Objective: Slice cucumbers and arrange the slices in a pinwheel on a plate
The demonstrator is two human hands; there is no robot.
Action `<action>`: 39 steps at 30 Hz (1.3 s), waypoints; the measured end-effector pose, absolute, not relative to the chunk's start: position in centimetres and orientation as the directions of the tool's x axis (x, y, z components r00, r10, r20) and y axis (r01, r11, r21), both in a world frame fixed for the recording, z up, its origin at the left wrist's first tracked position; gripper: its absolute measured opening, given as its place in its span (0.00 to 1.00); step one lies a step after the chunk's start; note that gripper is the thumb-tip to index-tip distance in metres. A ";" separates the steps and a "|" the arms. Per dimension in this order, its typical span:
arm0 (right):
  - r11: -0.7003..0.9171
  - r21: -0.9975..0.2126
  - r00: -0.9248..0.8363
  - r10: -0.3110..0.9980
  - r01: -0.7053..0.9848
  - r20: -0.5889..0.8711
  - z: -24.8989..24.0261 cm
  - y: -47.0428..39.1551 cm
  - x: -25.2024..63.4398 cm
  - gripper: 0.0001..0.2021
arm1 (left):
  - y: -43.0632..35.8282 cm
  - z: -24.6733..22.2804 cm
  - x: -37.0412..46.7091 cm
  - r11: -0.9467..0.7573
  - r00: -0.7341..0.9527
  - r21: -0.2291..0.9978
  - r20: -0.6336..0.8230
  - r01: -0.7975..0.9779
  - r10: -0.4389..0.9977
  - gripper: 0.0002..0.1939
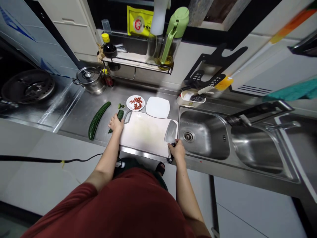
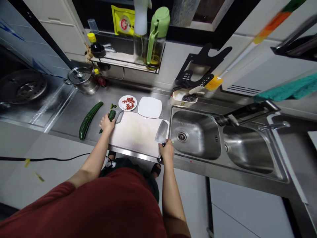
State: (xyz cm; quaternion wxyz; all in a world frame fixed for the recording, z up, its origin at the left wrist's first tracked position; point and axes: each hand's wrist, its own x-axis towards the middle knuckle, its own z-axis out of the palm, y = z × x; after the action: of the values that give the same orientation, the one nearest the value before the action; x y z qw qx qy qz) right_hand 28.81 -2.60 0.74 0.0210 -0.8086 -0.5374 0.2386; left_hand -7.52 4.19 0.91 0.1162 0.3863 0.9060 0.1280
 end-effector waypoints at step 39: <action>-0.004 -0.238 -0.102 0.895 0.971 -0.434 5.7 -3.4 23.5 0.16 | -0.9 2.1 -0.7 -0.178 0.219 0.348 -0.081 0.920 0.972 0.28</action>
State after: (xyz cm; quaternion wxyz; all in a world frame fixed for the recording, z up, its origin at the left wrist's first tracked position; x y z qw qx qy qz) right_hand 23.46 -3.37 5.74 -0.0783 -0.6653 -0.7013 0.2437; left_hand -0.70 -0.87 2.08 0.1634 0.7634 0.6198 0.0794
